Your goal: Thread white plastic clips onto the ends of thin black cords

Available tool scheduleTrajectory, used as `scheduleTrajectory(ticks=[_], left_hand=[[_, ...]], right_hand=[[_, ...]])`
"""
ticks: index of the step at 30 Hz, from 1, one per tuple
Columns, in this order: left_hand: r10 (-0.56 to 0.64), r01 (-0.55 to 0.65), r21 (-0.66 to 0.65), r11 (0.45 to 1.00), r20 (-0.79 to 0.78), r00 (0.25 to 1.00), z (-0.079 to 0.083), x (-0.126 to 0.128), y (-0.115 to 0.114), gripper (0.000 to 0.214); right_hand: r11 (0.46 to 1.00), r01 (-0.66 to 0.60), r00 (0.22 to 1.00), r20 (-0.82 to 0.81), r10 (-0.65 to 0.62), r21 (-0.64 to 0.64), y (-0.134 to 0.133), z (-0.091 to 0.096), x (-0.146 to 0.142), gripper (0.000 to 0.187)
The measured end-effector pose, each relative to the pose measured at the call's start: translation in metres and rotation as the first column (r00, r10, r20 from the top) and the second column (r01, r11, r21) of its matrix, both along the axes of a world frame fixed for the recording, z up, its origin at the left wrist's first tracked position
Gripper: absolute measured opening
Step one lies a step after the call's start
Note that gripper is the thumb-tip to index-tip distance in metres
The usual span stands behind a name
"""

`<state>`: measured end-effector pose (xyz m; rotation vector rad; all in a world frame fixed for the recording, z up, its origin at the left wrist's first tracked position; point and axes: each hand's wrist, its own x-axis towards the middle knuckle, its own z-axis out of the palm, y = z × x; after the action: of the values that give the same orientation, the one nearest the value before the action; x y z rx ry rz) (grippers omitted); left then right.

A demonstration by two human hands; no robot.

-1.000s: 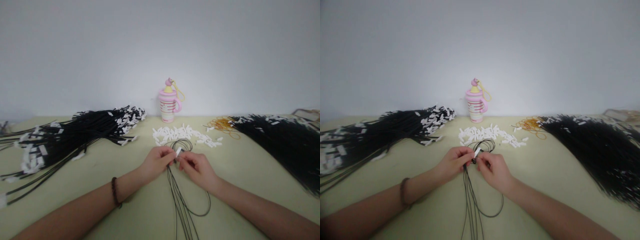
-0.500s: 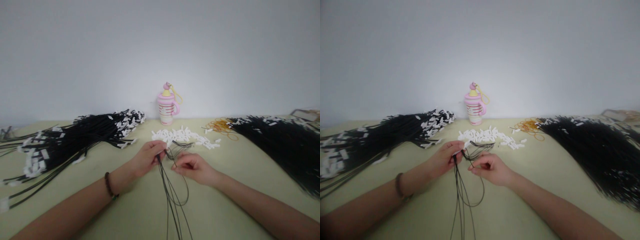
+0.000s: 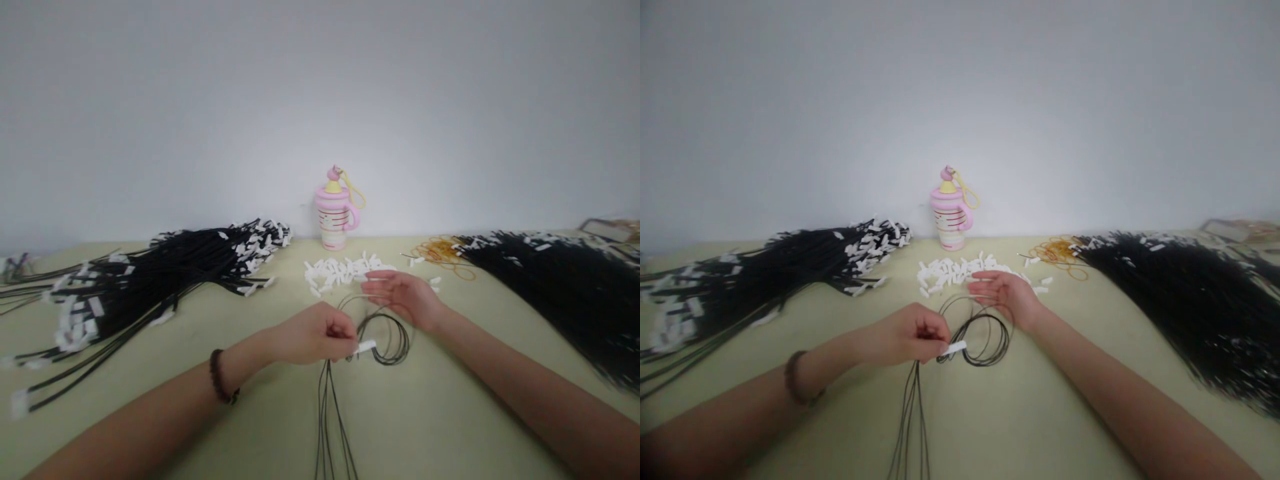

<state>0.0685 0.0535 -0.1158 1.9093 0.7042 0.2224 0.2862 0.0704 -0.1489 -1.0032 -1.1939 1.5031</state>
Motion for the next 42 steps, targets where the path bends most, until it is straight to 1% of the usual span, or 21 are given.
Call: scheduleTrajectory(ticks=[1,2,3,4,5,6,7,8,10,11,13,15,19,25,29,32,35,38,42], left_hand=[[0.022,-0.021,0.012,1.000,-0.005,1.000,-0.006,0.002,0.002,0.019],[0.051,-0.051,0.016,0.999,-0.002,0.999,-0.012,0.003,0.004,0.019],[0.083,-0.083,0.015,0.996,0.003,0.997,-0.017,0.004,0.007,0.020],[0.122,-0.122,0.008,0.993,0.009,0.993,-0.020,0.005,0.009,0.021],[0.162,-0.162,-0.003,0.987,0.015,0.987,-0.023,0.005,0.010,0.021],[0.198,-0.198,-0.020,0.980,0.020,0.980,-0.024,0.005,0.011,0.021],[0.231,-0.229,-0.041,0.972,0.025,0.973,-0.025,0.005,0.012,0.022],[0.255,-0.253,-0.064,0.965,0.033,0.966,-0.026,0.005,0.013,0.021],[0.290,-0.282,-0.117,0.952,0.061,0.955,-0.026,0.005,0.013,0.020],[0.303,-0.291,-0.143,0.946,0.077,0.950,-0.026,0.005,0.013,0.020],[0.330,-0.307,-0.191,0.932,0.100,0.939,-0.027,0.005,0.013,0.018],[0.343,-0.312,-0.231,0.922,0.108,0.933,-0.027,0.006,0.014,0.018],[0.334,-0.296,-0.270,0.916,0.105,0.937,-0.027,0.006,0.014,0.018],[0.343,-0.305,-0.276,0.911,0.101,0.934,-0.028,0.007,0.014,0.018],[0.354,-0.317,-0.281,0.906,0.093,0.930,-0.029,0.006,0.014,0.019],[0.355,-0.313,-0.287,0.905,0.106,0.929,-0.030,0.006,0.015,0.019],[0.357,-0.311,-0.291,0.905,0.120,0.926,-0.031,0.006,0.015,0.019],[0.360,-0.313,-0.291,0.904,0.125,0.925,-0.031,0.005,0.016,0.019],[0.360,-0.317,-0.280,0.906,0.119,0.925,-0.032,0.005,0.016,0.019]], right_hand=[[0.994,0.098,0.994,0.048,-0.101,0.056,0.001,0.002,0.002,0.032],[0.969,0.201,0.971,0.103,-0.217,0.144,0.000,0.004,0.003,0.031],[0.921,0.291,0.927,0.161,-0.338,0.258,-0.003,0.005,0.002,0.028],[0.860,0.337,0.873,0.216,-0.438,0.383,-0.008,0.006,-0.001,0.023],[0.807,0.322,0.827,0.269,-0.495,0.495,-0.016,0.007,-0.006,0.017],[0.767,0.254,0.790,0.332,-0.516,0.589,-0.024,0.007,-0.013,0.013],[0.748,0.141,0.766,0.408,-0.498,0.649,-0.034,0.007,-0.022,0.012],[0.751,0.017,0.751,0.487,-0.446,0.660,-0.043,0.006,-0.032,0.016],[0.794,-0.192,0.728,0.627,-0.279,0.577,-0.059,0.003,-0.051,0.022],[0.814,-0.258,0.703,0.679,-0.212,0.521,-0.065,0.000,-0.058,0.024],[0.842,-0.315,0.662,0.737,-0.136,0.438,-0.071,-0.005,-0.069,0.025],[0.858,-0.311,0.648,0.752,-0.123,0.408,-0.072,-0.010,-0.073,0.023],[0.882,-0.277,0.659,0.743,-0.115,0.382,-0.069,-0.015,-0.072,0.018],[0.907,-0.219,0.679,0.724,-0.122,0.359,-0.068,-0.016,-0.072,0.010],[0.927,-0.206,0.713,0.697,-0.078,0.314,-0.067,-0.013,-0.071,0.009],[0.945,-0.228,0.761,0.649,0.021,0.236,-0.065,-0.010,-0.069,0.011],[0.959,-0.271,0.806,0.564,0.179,0.083,-0.062,-0.006,-0.066,0.016],[0.947,-0.320,0.821,0.490,0.295,-0.035,-0.059,-0.003,-0.063,0.022],[0.919,-0.385,0.823,0.420,0.383,-0.083,-0.055,-0.001,-0.059,0.026]])
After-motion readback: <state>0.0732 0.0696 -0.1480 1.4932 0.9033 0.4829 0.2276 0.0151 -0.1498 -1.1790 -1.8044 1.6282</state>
